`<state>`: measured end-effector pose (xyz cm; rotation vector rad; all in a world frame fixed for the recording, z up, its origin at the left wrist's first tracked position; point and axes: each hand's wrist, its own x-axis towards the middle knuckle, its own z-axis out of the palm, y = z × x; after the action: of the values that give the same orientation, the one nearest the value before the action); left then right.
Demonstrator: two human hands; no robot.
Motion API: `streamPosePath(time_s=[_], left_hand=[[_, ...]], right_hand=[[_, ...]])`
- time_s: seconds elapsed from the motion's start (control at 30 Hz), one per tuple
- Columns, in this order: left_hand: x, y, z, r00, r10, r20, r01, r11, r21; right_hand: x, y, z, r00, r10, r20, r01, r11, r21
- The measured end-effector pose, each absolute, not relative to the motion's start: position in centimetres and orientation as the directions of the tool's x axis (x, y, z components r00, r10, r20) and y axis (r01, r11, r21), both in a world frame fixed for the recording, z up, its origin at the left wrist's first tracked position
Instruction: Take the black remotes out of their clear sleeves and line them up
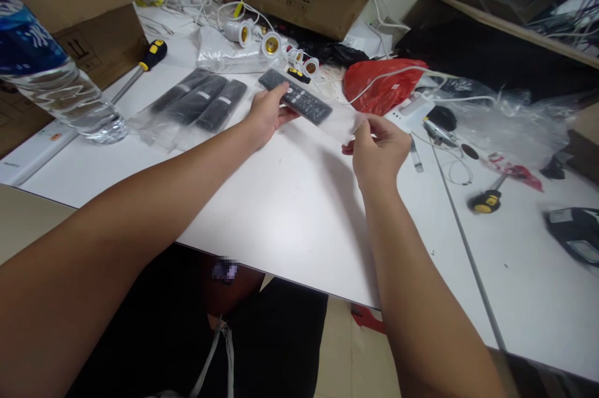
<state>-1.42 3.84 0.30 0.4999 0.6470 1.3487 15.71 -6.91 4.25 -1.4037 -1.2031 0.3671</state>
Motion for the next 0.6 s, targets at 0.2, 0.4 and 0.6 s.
streamPosePath(time_s=[0.2,0.4,0.6], left_hand=[[-1.5,4.0,0.5,0.059,0.986,-0.153,-0.737,0.147,0.660],[-1.7,4.1,0.8,0.045,0.989,-0.144,-0.736,0.130,0.664],[-1.8,4.4,0.7,0.042,0.991,-0.128,-0.725,0.118,0.679]], right_hand=[[15.6,-6.6,4.5,0.429,0.887,0.171,0.222,0.080,-0.972],[15.8,-7.4,6.2,0.030,0.915,-0.403,-0.176,-0.392,-0.903],[16.5,-7.6,7.2,-0.012,0.877,-0.480,-0.260,-0.466,-0.846]])
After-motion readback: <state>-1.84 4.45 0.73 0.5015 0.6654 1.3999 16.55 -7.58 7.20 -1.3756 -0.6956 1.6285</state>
